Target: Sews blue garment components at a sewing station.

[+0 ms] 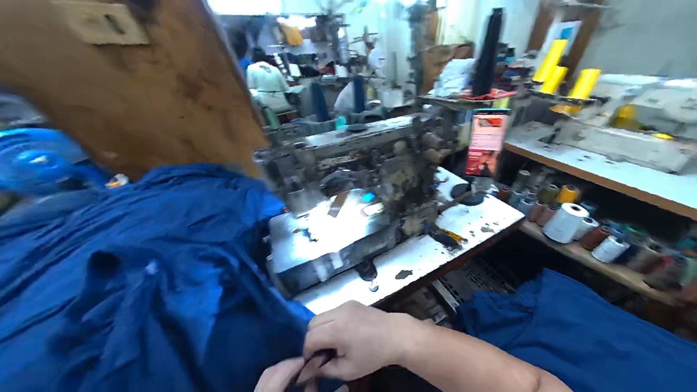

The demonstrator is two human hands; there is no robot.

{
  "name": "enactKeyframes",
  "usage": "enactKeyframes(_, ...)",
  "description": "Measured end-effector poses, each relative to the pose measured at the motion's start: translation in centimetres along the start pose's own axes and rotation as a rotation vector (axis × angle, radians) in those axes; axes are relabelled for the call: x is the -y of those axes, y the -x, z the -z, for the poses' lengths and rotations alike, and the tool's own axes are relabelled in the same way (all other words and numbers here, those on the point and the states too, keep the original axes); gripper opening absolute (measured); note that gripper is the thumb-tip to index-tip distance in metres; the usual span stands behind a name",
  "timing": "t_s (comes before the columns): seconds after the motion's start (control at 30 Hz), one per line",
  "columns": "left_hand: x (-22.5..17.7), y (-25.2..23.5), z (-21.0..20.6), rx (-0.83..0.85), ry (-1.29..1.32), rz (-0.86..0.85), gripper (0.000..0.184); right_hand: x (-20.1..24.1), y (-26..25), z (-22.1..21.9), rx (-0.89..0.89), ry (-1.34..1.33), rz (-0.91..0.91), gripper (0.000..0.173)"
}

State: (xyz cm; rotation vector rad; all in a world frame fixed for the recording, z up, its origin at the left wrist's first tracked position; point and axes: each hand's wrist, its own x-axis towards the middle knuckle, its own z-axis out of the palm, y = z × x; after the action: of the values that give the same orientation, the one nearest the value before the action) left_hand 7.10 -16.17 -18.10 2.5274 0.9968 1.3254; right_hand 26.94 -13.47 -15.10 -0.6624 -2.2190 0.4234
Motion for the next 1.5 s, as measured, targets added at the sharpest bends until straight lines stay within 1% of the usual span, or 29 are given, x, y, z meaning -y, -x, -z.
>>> enactKeyframes(0.03, 0.3, 0.2, 0.3, -0.03, 0.094, 0.054, 0.029, -0.2, -0.2, 0.1, -0.056, 0.031, 0.061, 0.012)
enactKeyframes(0.07, 0.5, 0.4, 0.4, -0.053, 0.183, 0.121, 0.031, -0.2, -0.2, 0.0, -0.11, 0.062, 0.104, 0.011)
enactKeyframes(0.1, 0.5, 0.7, 0.4, -0.066, 0.275, 0.193, 0.024, -0.1, -0.2, -0.2, -0.157, 0.093, 0.126, 0.012)
enactKeyframes(0.17, 0.2, 0.8, 0.4, -0.093, 0.414, 0.281, 0.014, 0.8, 0.1, -0.8, -0.263, 0.131, 0.101, 0.014)
enactKeyframes(0.23, -0.1, 0.5, 0.7, -0.201, 0.502, 0.311, 0.013, 1.7, 0.8, -1.8, -0.369, 0.098, 0.029, 0.019)
enactKeyframes(0.27, 0.1, 0.3, 1.0, -0.256, 0.538, 0.316, 0.016, 1.5, 1.4, -2.7, -0.383, 0.055, 0.003, 0.019)
enactKeyframes(0.33, 0.8, 0.1, 1.4, -0.243, 0.64, 0.269, 0.02, 0.8, 2.8, -4.5, -0.32, -0.059, -0.041, 0.02)
enactKeyframes(0.4, 1.2, -0.1, 0.7, -0.122, 0.667, 0.15, 0.013, 0.7, 3.5, -5.6, -0.315, -0.098, -0.141, 0.028)
enactKeyframes(0.43, 1.4, -0.2, 0.5, -0.063, 0.636, 0.084, 0.01, 0.6, 3.6, -5.6, -0.344, -0.079, -0.19, 0.028)
enactKeyframes(0.5, 1.5, -0.7, 0.7, 0.004, 0.545, 0.01, 0.012, 0.3, 3.5, -5.1, -0.381, -0.055, -0.232, 0.02)
enactKeyframes(0.53, 1.4, -1.0, 1.1, 0.008, 0.507, 0.023, 0.014, 0.2, 3.5, -4.8, -0.383, -0.071, -0.233, 0.014)
enactKeyframes(0.57, 1.1, -1.3, 1.7, -0.018, 0.494, 0.069, 0.015, 0.4, 3.4, -4.4, -0.383, -0.116, -0.248, 0.009)
enactKeyframes(0.6, 1.0, -1.6, 2.3, -0.06, 0.517, 0.137, 0.015, 0.8, 3.3, -4.0, -0.394, -0.193, -0.288, 0.009)
enactKeyframes(0.63, 1.1, -1.7, 2.8, -0.11, 0.598, 0.225, 0.013, 1.3, 2.9, -3.4, -0.421, -0.285, -0.352, 0.011)
enactKeyframes(0.7, 1.8, -2.0, 3.4, -0.179, 0.882, 0.45, 0.012, 1.3, 2.8, -1.7, -0.417, -0.451, -0.541, 0.016)
enactKeyframes(0.73, 2.3, -2.1, 3.9, -0.173, 1.035, 0.548, 0.013, 0.9, 2.7, -0.7, -0.412, -0.528, -0.609, 0.018)
enactKeyframes(0.77, 2.6, -2.3, 4.7, -0.14, 1.166, 0.626, 0.018, 0.6, 2.6, 0.4, -0.411, -0.613, -0.653, 0.021)
enactKeyframes(0.8, 2.8, -2.6, 5.8, -0.095, 1.26, 0.672, 0.023, 0.3, 2.5, 1.4, -0.4, -0.697, -0.663, 0.025)
enactKeyframes(0.83, 3.0, -2.9, 7.0, -0.053, 1.295, 0.681, 0.023, -0.1, 2.4, 2.4, -0.366, -0.77, -0.629, 0.028)
enactKeyframes(0.87, 3.2, -3.1, 8.0, -0.021, 1.267, 0.628, 0.022, -0.3, 2.2, 3.2, -0.324, -0.818, -0.562, 0.028)
enactKeyframes(0.9, 3.6, -3.0, 8.9, 0.005, 1.184, 0.506, 0.019, -0.3, 1.9, 3.7, -0.286, -0.841, -0.484, 0.026)
enactKeyframes(0.93, 3.9, -2.8, 9.6, 0.039, 1.038, 0.354, 0.013, -0.2, 1.7, 3.8, -0.263, -0.826, -0.405, 0.022)
enactKeyframes(0.97, 4.0, -2.7, 10.1, 0.067, 0.873, 0.212, 0.011, -0.2, 1.6, 3.8, -0.25, -0.771, -0.312, 0.02)
enactKeyframes(1.03, 3.6, -2.4, 10.8, 0.08, 0.572, 0.035, 0.02, 0.0, 1.4, 3.7, -0.244, -0.52, -0.167, 0.022)
enactKeyframes(1.1, 3.1, -1.9, 10.7, 0.04, 0.29, -0.042, 0.032, 0.6, 1.5, 3.6, -0.269, -0.225, -0.109, 0.027)
enactKeyframes(1.17, 2.7, -1.4, 10.3, -0.016, 0.084, -0.092, 0.03, 1.1, 1.7, 3.4, -0.298, -0.024, -0.069, 0.029)
enactKeyframes(1.27, 2.0, -0.8, 9.9, -0.085, -0.058, -0.127, 0.018, 1.9, 2.3, 3.3, -0.324, 0.154, -0.03, 0.024)
enactKeyframes(1.4, 2.2, -0.3, 9.7, -0.066, -0.266, -0.196, 0.022, 2.2, 2.4, 3.7, -0.293, 0.303, -0.013, 0.022)
enactKeyframes(1.5, 2.9, 0.1, 9.4, -0.082, -0.272, -0.209, 0.021, 2.0, 2.5, 4.3, -0.233, 0.369, 0.006, 0.024)
